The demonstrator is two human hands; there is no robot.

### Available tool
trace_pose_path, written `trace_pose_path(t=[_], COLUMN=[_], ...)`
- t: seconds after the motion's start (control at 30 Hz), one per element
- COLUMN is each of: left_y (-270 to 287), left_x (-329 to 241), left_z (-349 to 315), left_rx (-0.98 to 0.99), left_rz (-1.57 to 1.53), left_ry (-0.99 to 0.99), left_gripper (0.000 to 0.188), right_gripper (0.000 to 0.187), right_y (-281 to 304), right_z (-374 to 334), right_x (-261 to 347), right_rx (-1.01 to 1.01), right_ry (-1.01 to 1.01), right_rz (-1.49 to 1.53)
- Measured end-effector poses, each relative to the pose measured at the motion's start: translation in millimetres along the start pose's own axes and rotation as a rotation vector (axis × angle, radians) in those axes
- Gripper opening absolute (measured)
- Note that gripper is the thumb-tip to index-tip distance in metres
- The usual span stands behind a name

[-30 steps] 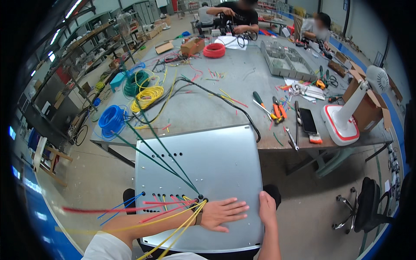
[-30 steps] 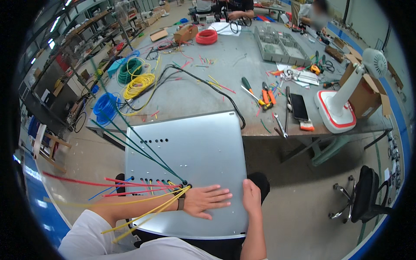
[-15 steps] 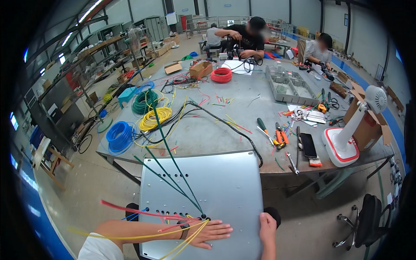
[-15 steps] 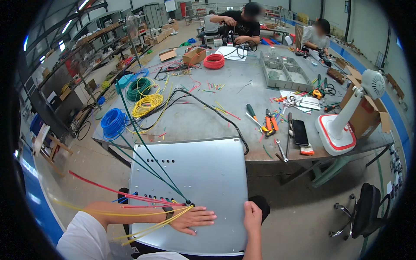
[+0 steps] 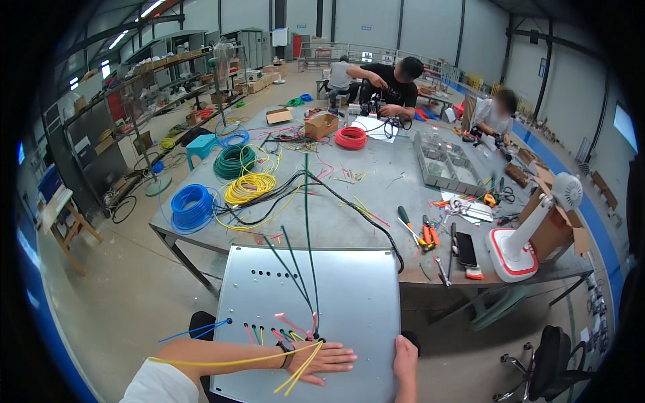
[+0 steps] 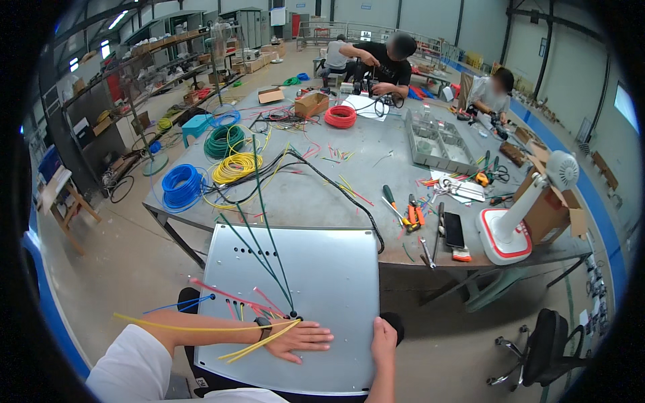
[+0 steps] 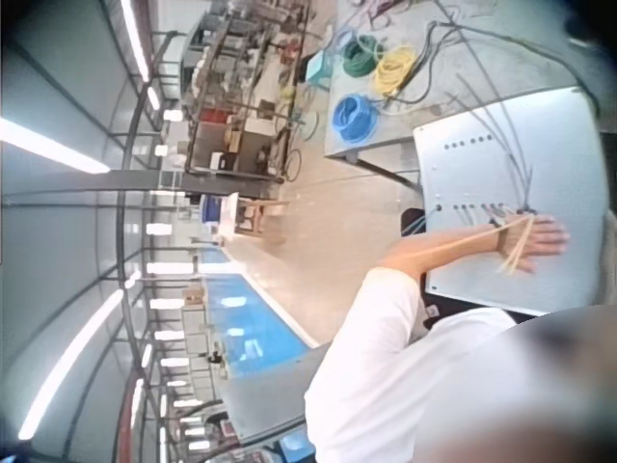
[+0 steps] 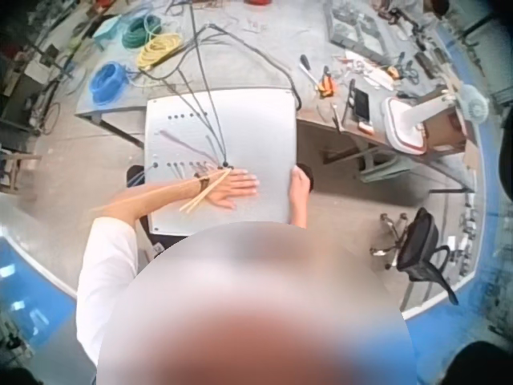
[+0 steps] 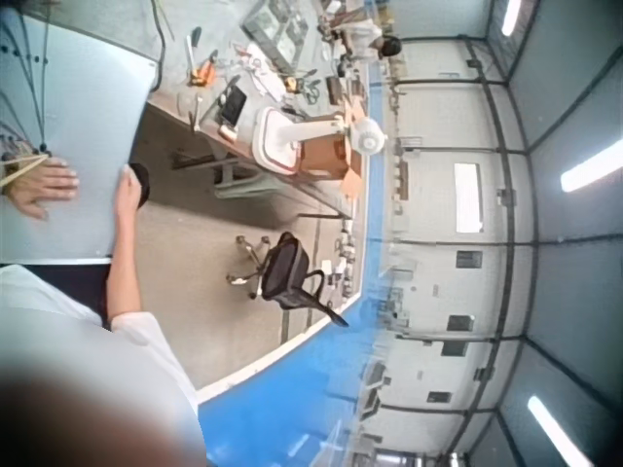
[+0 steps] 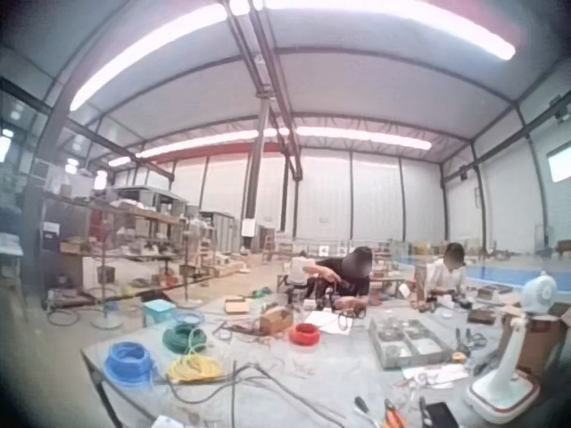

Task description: The person threads multiple colored wires through holes in a metal electrical panel, organizing and arranging them by hand. The person repeatedly pulls and adjusts the wires to align them across the panel surface.

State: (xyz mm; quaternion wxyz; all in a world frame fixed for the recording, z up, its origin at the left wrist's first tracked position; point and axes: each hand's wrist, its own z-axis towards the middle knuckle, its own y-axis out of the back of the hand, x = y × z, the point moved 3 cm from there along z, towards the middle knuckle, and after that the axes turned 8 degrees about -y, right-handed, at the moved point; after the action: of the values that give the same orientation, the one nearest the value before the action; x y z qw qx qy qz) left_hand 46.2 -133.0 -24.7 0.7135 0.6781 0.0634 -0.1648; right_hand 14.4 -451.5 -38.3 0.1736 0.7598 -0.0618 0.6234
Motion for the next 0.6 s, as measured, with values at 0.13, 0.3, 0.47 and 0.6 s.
trace_pose_path(t=[0.13,0.3,0.47,0.6], left_y=[0.2,-2.9,-11.6,-12.9], left_x=[-2.6,-10.5,-12.6,-7.6], left_z=[-4.1,-9.1,-5.6,-9.0], left_rx=[-0.104,-0.213,-0.221,-0.214], left_rz=[0.018,0.026,0.035,0.104], left_ry=[-0.027,-0.02,-0.009,0.0], left_gripper=[0.087,0.09,0.09,0.087], right_gripper=[0.051,0.054,0.061,0.035], right_y=[1.0,1.2,0.7,-2.8], right_z=[-7.0,-8.9,-15.6,-29.2], right_x=[2.4,9.9,15.4,30.0], right_rx=[-0.029,-0.106,-0.106,-0.256], right_ry=[0.036,0.037,0.116,0.238], right_rz=[-0.11,-0.352,-0.552,-0.645])
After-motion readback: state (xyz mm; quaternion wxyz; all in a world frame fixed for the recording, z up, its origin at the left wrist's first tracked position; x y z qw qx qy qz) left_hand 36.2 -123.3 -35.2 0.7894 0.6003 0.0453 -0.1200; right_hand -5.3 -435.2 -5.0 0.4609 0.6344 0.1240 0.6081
